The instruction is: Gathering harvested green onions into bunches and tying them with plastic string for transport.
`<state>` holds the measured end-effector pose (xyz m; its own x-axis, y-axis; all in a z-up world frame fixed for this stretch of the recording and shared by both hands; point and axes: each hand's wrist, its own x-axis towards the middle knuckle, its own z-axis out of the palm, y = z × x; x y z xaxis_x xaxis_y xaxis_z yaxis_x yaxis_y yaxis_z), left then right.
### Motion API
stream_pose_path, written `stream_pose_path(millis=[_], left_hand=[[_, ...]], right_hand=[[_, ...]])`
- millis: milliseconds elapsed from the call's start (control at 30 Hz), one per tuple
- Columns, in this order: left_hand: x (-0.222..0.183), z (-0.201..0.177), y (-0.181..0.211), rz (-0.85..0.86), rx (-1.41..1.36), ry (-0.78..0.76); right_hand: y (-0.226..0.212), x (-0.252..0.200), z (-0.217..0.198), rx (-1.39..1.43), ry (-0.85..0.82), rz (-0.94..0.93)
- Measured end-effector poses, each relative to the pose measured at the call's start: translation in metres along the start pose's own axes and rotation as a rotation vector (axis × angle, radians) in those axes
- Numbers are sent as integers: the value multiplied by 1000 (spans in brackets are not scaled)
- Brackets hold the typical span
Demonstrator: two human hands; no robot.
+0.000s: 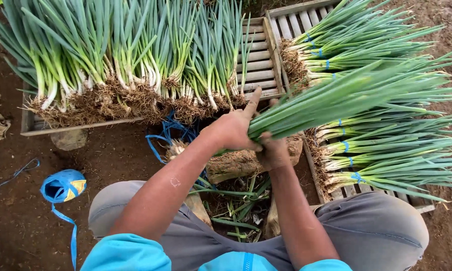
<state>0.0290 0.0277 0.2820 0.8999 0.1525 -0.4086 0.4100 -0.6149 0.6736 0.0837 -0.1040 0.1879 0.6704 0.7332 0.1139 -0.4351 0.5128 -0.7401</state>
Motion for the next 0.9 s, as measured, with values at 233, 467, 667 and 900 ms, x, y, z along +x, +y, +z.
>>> stream_pose_path(millis=[233,467,667,900], left_hand=[[12,14,-27,-60,336,-25],[-28,-33,23,261,376,51],[-62,-88,-6,155,225,191],[-75,-111,-75,-250,84,232]], right_hand=[[34,-6,13,107,126,-13],[11,4,1,121,323,-70],[25,8,-60,76,669,-191],[17,18,-73,279,792,-125]])
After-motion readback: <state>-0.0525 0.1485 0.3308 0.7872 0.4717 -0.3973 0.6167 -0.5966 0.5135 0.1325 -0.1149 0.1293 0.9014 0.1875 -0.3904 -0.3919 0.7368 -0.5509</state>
